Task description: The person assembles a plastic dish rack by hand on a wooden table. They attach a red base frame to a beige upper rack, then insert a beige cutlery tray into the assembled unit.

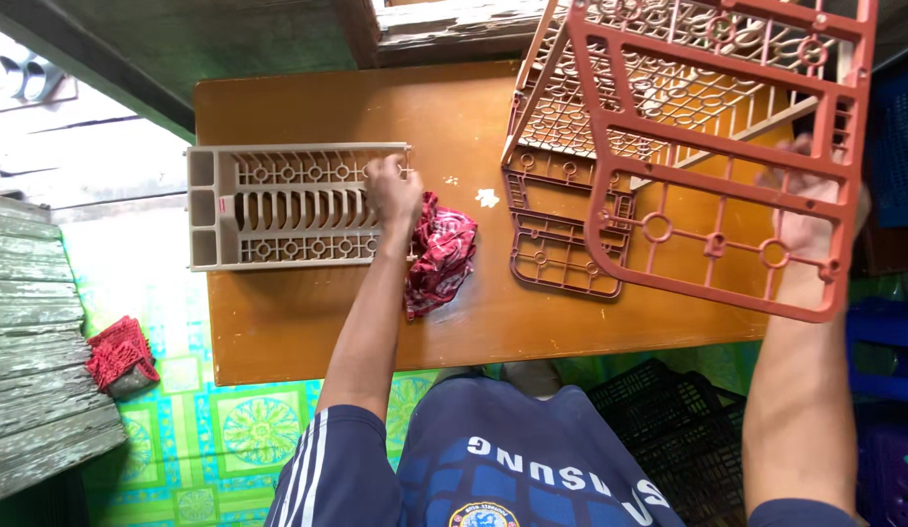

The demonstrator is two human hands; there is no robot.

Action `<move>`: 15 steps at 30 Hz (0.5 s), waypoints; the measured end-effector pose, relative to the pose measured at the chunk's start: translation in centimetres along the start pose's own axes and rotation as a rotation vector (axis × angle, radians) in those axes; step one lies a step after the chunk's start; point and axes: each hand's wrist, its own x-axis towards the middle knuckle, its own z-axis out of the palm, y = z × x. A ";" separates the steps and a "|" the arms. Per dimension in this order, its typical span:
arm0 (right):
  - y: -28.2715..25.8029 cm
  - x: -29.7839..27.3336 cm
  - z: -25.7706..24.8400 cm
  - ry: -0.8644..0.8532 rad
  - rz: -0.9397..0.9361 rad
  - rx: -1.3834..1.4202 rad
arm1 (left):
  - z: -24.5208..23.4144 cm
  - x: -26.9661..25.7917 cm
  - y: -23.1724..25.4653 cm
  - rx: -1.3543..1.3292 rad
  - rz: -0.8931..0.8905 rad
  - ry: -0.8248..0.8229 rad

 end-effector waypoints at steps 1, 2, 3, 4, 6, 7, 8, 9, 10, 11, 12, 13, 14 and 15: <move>1.9 -0.4 -1.5 0.046 0.029 0.122 | -0.3 -0.1 -1.7 -0.009 -0.230 -0.078; 3.8 -0.8 -2.9 0.086 0.056 0.240 | -0.7 0.0 -3.0 -0.021 -0.454 -0.161; 5.9 -1.8 -4.0 0.128 0.108 0.183 | -1.2 -0.1 -4.0 0.049 -0.524 -0.071; 8.2 -3.4 -4.8 0.222 0.185 -0.007 | -1.8 -0.4 -5.0 0.123 -0.590 0.019; 12.1 -6.0 -5.4 0.314 0.302 -0.220 | -3.4 -0.7 -6.9 0.176 -0.686 0.131; 14.1 -6.7 -4.9 0.315 0.340 -0.243 | -4.3 -0.7 -7.8 0.206 -0.757 0.183; 15.4 -7.2 -4.3 0.348 0.388 -0.298 | -4.9 -0.8 -8.6 0.237 -0.826 0.235; 17.1 -7.7 -3.2 0.380 0.437 -0.353 | -5.4 -1.3 -9.4 0.158 -0.919 0.244; 18.2 -8.6 -2.3 0.267 0.396 -0.390 | -5.9 -1.9 -10.5 0.078 -1.011 0.250; 19.1 -9.4 -1.1 0.155 0.355 -0.426 | -6.2 -2.4 -11.5 -0.003 -1.102 0.255; 19.9 -9.6 0.2 0.166 0.427 -0.438 | -6.1 -2.8 -12.5 -0.040 -1.138 0.299; 20.4 -9.4 1.5 0.178 0.500 -0.449 | -5.8 -3.2 -13.4 -0.062 -1.168 0.329; 20.9 -9.2 2.9 0.188 0.570 -0.459 | -5.5 -3.5 -14.4 -0.162 -1.181 0.352; 21.4 -9.2 4.4 0.143 0.585 -0.500 | -5.1 -3.8 -15.3 -0.310 -1.182 0.390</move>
